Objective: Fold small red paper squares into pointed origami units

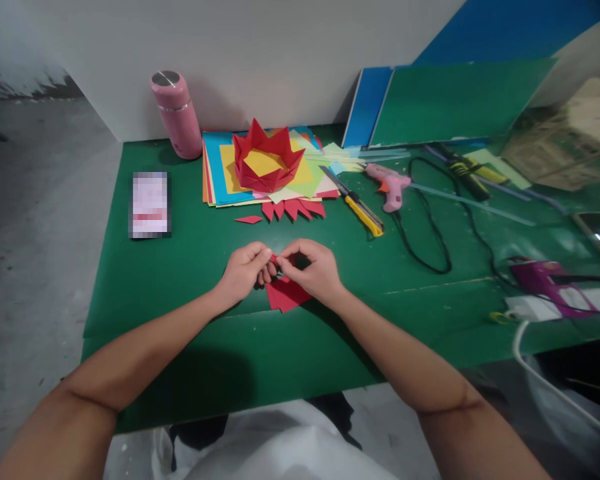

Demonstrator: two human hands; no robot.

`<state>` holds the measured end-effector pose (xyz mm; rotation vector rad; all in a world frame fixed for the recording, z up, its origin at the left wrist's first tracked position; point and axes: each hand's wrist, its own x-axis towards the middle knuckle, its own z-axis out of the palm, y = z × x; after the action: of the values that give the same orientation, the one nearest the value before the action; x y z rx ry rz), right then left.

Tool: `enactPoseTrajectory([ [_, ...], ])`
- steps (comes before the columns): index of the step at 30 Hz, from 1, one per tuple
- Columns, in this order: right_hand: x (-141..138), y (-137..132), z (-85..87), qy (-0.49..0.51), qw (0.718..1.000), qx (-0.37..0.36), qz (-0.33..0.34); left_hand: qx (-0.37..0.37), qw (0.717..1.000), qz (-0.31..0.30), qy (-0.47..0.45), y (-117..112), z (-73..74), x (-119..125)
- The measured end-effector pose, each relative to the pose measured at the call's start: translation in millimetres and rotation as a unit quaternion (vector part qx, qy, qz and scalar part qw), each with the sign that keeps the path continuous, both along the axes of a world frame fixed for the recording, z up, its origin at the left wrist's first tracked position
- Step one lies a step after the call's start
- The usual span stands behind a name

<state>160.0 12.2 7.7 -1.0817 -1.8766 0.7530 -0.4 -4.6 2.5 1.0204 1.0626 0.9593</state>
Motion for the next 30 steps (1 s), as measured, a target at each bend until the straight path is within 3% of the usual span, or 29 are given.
enactPoseTrajectory([
  [5,-0.4,-1.3,1.2,0.019,0.999,-0.031,0.01,-0.006,1.0,-0.002,0.001,0.1,0.4,-0.7],
  [14,1.1,3.2,2.0,0.078,0.988,-0.13,-0.017,0.06,0.998,0.022,0.014,3.1,3.4,-0.2],
  [24,1.5,3.0,-0.6,0.074,0.987,-0.142,0.002,0.068,0.997,0.017,0.042,3.8,0.5,-2.1],
  [30,1.7,2.9,-1.0,0.051,0.994,-0.1,0.01,0.069,0.997,0.012,0.04,4.6,0.2,-2.6],
])
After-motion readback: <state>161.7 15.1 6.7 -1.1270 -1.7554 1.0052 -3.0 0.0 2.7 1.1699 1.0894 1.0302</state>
